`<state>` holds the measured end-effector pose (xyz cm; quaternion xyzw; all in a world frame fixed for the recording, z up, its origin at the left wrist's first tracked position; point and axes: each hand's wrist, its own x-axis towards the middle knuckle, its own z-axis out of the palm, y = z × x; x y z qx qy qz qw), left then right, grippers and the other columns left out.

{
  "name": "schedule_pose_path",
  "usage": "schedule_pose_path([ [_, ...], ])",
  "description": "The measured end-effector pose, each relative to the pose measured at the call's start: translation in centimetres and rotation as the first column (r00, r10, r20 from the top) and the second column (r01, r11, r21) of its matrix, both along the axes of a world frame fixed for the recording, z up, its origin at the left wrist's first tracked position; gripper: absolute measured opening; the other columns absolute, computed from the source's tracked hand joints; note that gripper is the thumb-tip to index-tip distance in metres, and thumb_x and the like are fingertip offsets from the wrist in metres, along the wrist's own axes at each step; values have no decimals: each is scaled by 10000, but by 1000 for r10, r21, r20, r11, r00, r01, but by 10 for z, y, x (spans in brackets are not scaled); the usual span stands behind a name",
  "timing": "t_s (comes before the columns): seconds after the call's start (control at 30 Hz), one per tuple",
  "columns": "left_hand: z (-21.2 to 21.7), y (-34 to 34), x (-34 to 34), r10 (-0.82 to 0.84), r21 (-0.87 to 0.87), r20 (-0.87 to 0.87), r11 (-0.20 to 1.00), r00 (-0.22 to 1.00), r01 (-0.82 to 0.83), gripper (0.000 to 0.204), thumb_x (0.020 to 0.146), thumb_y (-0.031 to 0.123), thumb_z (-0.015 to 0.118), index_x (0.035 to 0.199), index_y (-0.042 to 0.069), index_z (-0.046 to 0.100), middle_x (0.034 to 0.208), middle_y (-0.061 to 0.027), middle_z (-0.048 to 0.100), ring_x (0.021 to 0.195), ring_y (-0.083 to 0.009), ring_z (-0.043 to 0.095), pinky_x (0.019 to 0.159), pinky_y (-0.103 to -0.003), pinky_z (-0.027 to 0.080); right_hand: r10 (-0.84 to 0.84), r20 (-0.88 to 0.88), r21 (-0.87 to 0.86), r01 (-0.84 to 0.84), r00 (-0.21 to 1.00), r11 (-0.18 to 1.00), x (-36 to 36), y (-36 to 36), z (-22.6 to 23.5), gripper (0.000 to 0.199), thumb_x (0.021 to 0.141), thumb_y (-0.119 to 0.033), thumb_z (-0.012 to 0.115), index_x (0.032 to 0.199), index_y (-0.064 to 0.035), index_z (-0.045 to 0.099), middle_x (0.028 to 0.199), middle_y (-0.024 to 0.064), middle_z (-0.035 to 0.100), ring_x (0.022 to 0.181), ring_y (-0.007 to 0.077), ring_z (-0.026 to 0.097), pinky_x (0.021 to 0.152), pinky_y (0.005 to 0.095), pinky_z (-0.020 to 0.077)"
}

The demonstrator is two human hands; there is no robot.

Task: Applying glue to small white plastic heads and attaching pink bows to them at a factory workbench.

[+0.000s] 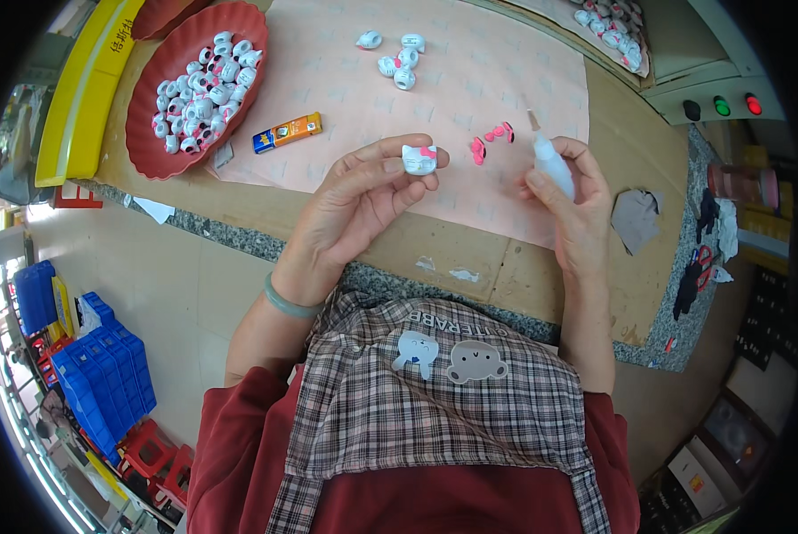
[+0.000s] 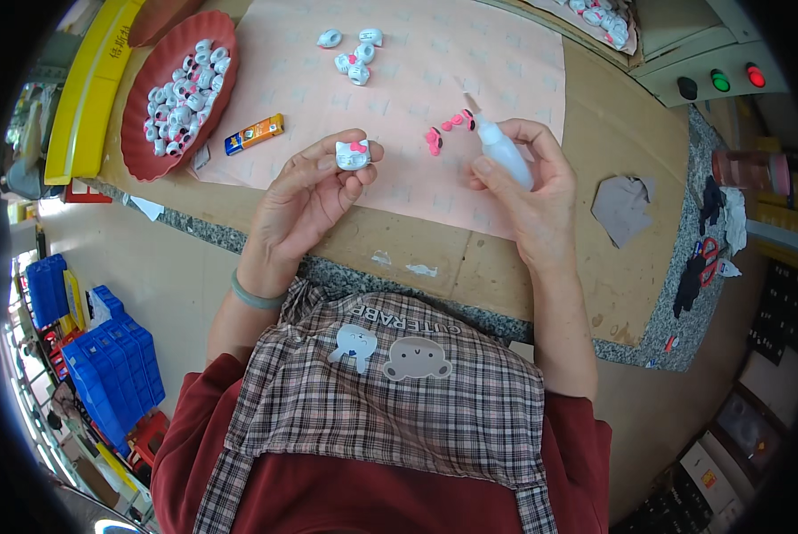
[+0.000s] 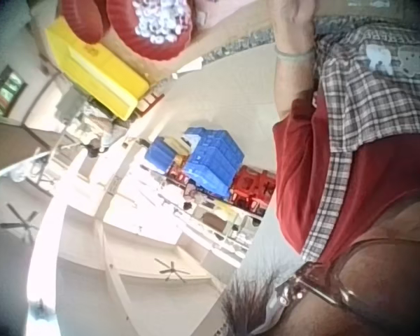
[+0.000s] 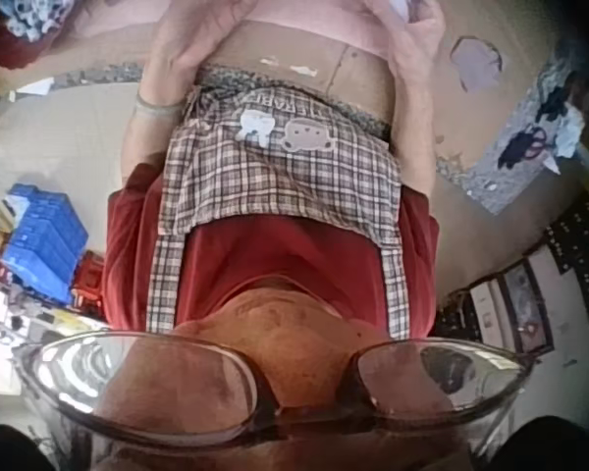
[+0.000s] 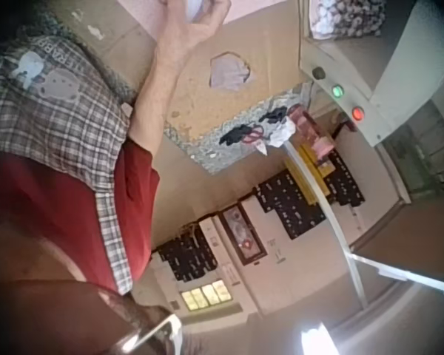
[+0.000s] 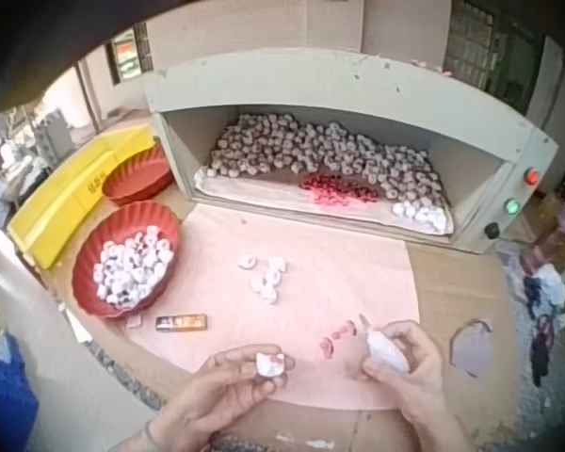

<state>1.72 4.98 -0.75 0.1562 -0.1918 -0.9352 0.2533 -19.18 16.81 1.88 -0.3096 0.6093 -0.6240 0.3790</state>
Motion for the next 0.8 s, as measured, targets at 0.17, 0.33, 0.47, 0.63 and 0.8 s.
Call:
schedule_pose_path([
  [0.17,1,-4,6,47,-9,-10,999,999,-47,365,867,21,498,1201,-116,441,1117,-269,538,940,-259,596,808,-272,539,86,-359,203,-13,929,979,1,-11,-4,147,786,18,606,923,-28,581,879,53,572,713,136,579,635,260,465],
  [0.33,0,-8,12,88,-18,15,996,996,-88,364,869,20,496,1201,-117,439,1118,-267,534,927,-252,596,807,-264,537,110,-748,116,-35,654,993,7,-26,-6,176,747,51,578,894,-35,620,848,70,553,721,210,584,656,293,455],
  [0.47,0,-8,14,93,-18,21,995,995,-93,361,873,19,492,1203,-117,438,1121,-263,530,925,-251,594,808,-263,537,170,-747,84,-162,643,983,5,-37,-9,194,718,57,586,875,-50,631,846,88,538,724,260,578,653,312,459],
  [0.63,-1,-10,18,100,-10,4,995,995,-100,359,877,22,488,1205,-116,437,1123,-261,531,923,-250,599,808,-260,538,325,-796,219,-258,510,941,2,-44,-3,211,709,49,593,877,-70,643,859,87,539,733,259,582,658,339,466],
  [0.8,-2,-11,18,111,-10,13,994,994,-111,360,878,20,485,1207,-117,435,1129,-265,532,927,-247,604,809,-258,539,367,-804,276,-251,468,928,-3,-44,-1,194,718,34,604,881,-65,644,865,85,532,739,270,578,650,357,466],
])
